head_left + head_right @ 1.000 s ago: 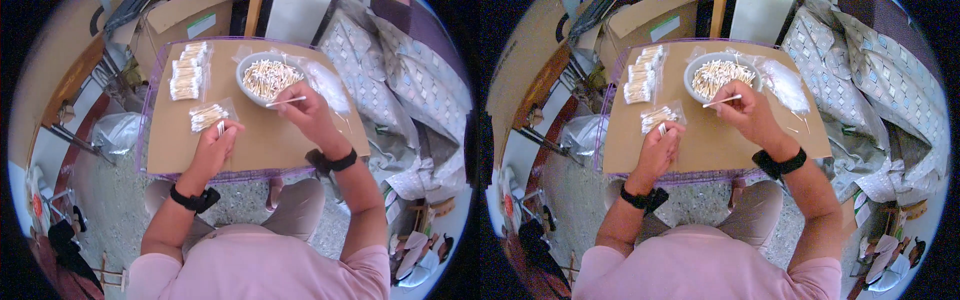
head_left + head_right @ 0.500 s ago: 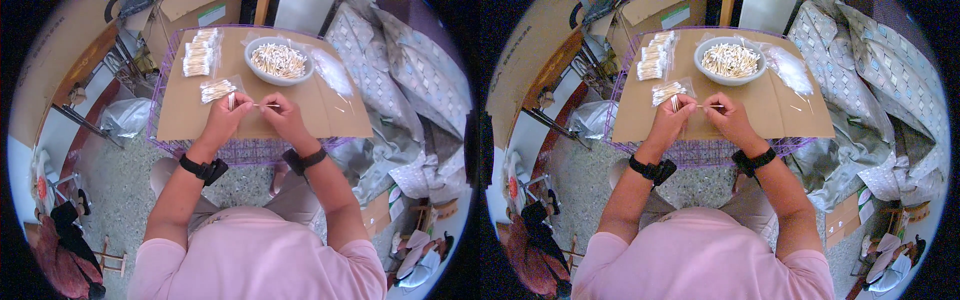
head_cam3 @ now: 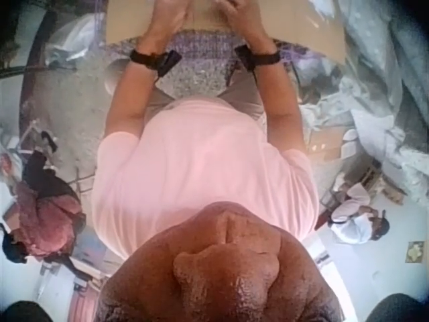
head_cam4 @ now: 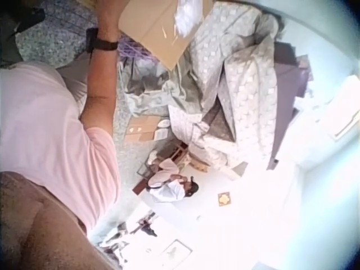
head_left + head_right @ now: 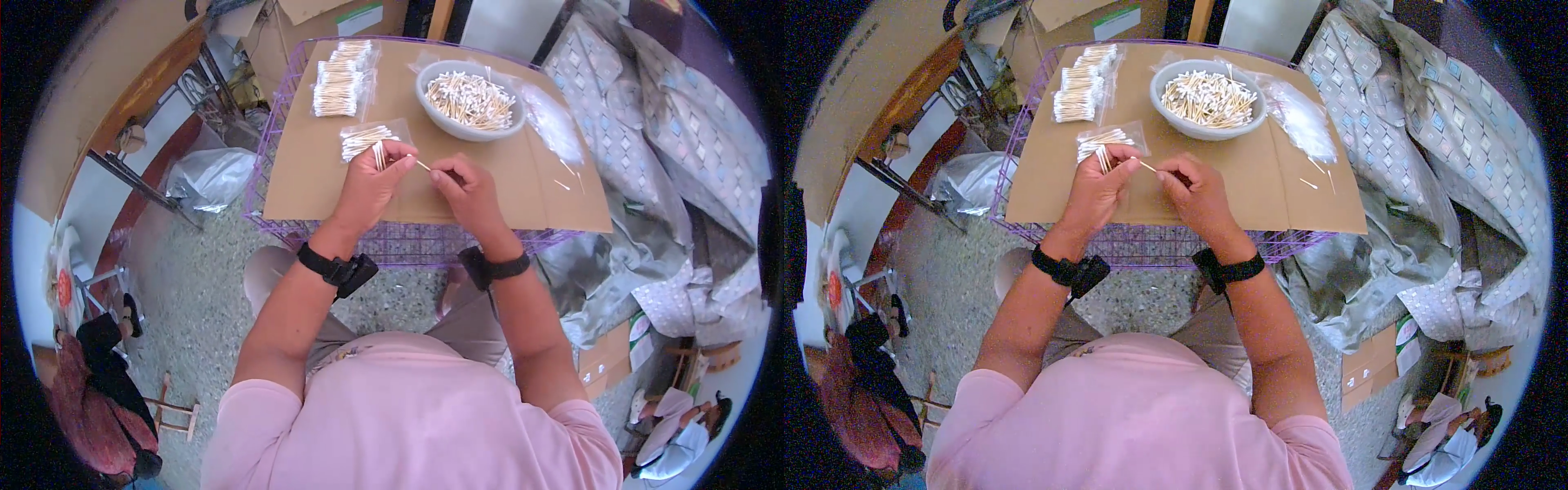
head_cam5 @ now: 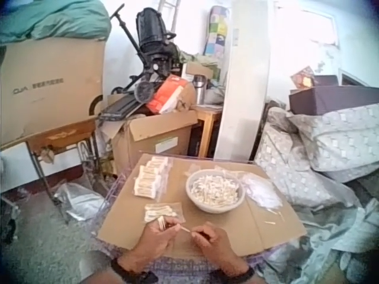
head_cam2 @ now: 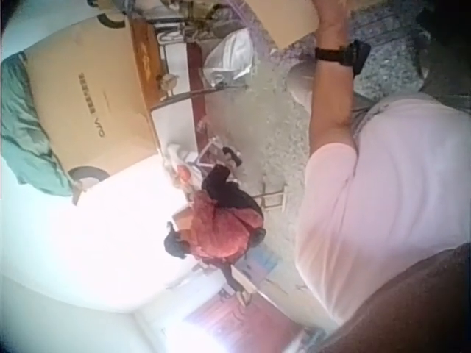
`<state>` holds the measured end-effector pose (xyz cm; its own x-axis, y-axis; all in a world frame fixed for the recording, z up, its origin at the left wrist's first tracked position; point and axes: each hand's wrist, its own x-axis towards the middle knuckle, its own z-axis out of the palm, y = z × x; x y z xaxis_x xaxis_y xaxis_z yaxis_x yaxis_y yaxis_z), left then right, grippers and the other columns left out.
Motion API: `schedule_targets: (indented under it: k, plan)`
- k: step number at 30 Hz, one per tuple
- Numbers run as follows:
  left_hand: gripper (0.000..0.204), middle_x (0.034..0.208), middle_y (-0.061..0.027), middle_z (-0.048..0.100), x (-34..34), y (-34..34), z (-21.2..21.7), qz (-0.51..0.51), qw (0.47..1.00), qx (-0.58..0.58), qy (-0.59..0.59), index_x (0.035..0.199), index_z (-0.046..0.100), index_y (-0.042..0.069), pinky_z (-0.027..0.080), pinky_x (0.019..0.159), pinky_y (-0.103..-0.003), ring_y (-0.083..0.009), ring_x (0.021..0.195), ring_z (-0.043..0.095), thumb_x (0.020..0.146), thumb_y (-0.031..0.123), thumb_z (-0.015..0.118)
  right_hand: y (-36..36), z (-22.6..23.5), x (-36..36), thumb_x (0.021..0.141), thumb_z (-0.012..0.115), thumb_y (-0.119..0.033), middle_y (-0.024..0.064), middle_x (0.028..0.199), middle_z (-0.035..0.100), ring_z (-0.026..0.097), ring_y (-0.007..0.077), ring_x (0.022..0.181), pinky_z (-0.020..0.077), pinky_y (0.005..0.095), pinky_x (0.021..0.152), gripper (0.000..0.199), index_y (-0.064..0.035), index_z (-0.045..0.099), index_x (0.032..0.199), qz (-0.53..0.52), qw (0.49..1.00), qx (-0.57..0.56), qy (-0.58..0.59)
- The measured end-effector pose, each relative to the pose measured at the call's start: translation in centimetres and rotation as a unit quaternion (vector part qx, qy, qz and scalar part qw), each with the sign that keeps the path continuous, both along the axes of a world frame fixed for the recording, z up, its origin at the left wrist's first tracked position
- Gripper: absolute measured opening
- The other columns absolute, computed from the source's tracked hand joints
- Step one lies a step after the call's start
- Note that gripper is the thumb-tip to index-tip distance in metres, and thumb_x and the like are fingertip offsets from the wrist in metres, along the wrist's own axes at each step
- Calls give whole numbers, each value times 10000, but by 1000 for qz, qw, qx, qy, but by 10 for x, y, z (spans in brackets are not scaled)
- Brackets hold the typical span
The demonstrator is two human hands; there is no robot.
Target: Packaging several cotton swabs from a bowl into small plastic bags.
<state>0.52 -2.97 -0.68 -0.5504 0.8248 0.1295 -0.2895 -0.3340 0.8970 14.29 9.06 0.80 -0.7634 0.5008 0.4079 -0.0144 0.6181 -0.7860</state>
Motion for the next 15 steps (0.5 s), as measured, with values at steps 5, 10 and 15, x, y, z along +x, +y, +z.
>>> schedule_targets:
  k: [5,10,15]
  plan:
    - [82,799,72,547,3,2,4,-9,998,-13,57,974,648,49,374,599,-166,3,695,458,899,77,629,-1,-4,0,815,681,-71,38,728,549,538,122,667,445,257,615,100,-25,603,857,-12,997,-71,23]
    - [84,792,77,538,1,1,3,-12,999,-2,37,976,644,48,366,580,-162,5,679,450,898,76,629,2,-4,-2,819,677,-77,38,745,545,527,126,665,428,263,597,98,-25,603,858,0,998,-50,31]
    - [87,782,83,532,-1,3,-3,-10,1000,14,13,979,640,50,345,548,-159,8,651,434,902,88,628,0,0,1,825,674,-84,43,751,539,507,132,650,409,267,582,96,-29,604,861,-10,1000,-1,27]
